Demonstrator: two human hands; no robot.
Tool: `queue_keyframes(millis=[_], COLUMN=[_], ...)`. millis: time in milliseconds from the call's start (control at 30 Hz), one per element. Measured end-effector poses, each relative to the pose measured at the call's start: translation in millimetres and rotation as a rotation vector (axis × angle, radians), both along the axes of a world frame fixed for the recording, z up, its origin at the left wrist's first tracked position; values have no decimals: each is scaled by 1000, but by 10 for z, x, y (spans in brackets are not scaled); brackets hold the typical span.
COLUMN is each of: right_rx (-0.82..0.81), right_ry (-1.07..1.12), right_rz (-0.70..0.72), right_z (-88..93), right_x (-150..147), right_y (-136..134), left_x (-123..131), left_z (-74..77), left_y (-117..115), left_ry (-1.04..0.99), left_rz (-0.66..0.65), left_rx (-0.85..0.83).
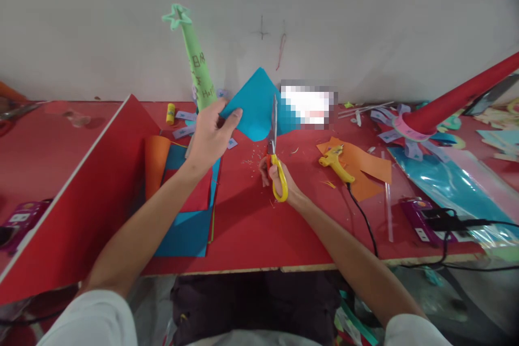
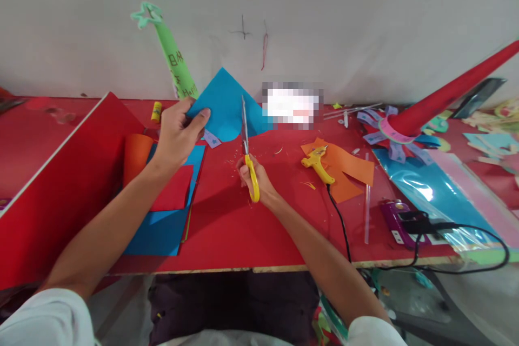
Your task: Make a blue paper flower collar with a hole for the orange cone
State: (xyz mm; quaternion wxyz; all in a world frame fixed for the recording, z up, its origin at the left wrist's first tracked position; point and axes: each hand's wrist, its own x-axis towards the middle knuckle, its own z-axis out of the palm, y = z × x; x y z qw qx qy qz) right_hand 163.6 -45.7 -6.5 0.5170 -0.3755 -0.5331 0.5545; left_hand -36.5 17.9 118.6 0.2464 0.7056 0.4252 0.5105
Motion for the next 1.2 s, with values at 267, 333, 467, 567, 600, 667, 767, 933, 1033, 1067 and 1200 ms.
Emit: queue_keyframes(millis=[267,333,467,567,600,667,767,933,1033,1067,1200], right_rx=[20,10,-5,-7,-7,-2,28,55,46,46,49], right_ry=[-9,-29,-51,-48,-43,-36,-40,-51,-74,-84,-86], right_rz=[-26,-41,-39,-11,-6,-13,-11,1,-15,-18,-14], right_z=[23,48,65,41,32,19,16,-1,-11,-8,34], right_x=[36,52,73,60,51,37,48,109,124,125,108], right_y=[-47,-54,-44,-15,-5,9,14,12,13,12,-1], left_x=[-12,-18,-8,1,1,-5,-22,-48,-57,-59,-40], left_z=[18,28,46,61,67,81,99,113,108,103,64], left_y=[-5,-1,10,8,3,-8,-14,35,66,73,89], left_ry=[-23,-60,-153,-175,-158,-98,-33,-78,-140,-164,-283], left_rz=[-19,-14,-4,-9,-12,-23,-47,-50,-68,-70,-66], left_rx=[-40,-42,-39,-19,-19,-33,-49,-15,-10,-9,-4])
